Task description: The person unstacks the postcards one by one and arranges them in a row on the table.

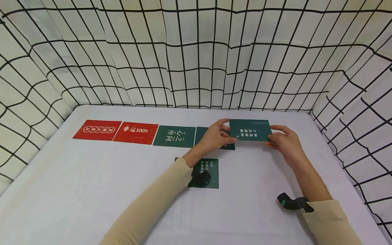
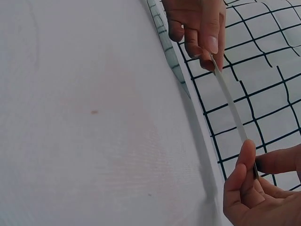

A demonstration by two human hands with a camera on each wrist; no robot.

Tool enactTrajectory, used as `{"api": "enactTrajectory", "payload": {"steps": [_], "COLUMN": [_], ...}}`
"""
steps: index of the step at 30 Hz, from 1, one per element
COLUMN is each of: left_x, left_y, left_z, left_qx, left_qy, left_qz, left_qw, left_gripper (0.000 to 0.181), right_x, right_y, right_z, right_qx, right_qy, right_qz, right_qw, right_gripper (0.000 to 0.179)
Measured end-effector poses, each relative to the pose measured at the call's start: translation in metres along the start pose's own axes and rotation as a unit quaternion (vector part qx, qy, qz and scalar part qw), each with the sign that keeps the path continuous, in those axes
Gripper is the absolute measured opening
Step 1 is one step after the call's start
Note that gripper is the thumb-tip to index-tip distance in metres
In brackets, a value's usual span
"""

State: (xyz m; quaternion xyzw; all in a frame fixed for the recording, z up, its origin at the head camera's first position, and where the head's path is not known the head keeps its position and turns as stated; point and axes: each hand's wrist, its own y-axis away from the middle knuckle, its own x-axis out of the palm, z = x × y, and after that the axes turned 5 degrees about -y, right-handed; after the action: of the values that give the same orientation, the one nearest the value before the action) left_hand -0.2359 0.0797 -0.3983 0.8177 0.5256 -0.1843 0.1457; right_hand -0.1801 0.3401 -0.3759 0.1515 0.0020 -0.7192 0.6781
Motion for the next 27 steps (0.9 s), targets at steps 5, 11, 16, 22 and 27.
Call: {"api": "enactTrajectory", "payload": {"steps": [5, 11, 16, 22, 27], "left_x": [0.003, 0.006, 0.008, 0.009, 0.013], "left_y": [-0.001, 0.003, 0.005, 0.005, 0.003], "left_z": [-0.001, -0.003, -0.004, -0.005, -0.006], "left_qx": [-0.003, -0.017, -0.016, -0.009, -0.002], "left_qy": [-0.017, -0.048, -0.071, -0.078, -0.114], "left_qz": [0.000, -0.004, 0.000, 0.007, 0.006], "left_qw": [0.9998, 0.9987, 0.9973, 0.9969, 0.9934], "left_gripper": [0.087, 0.081, 0.081, 0.081, 0.079], "right_x": [-0.004, -0.010, -0.014, -0.017, -0.021], "right_y": [-0.002, -0.006, -0.008, -0.007, -0.005], "right_z": [-0.002, -0.008, -0.009, -0.009, -0.010], "right_qx": [0.010, 0.024, 0.035, 0.042, 0.044], "right_qy": [0.012, 0.043, 0.088, 0.153, 0.187], "right_qz": [0.003, 0.016, 0.011, -0.009, -0.008], "right_qw": [0.9999, 0.9986, 0.9955, 0.9873, 0.9813], "right_gripper": [0.063, 0.065, 0.067, 0.065, 0.068]}}
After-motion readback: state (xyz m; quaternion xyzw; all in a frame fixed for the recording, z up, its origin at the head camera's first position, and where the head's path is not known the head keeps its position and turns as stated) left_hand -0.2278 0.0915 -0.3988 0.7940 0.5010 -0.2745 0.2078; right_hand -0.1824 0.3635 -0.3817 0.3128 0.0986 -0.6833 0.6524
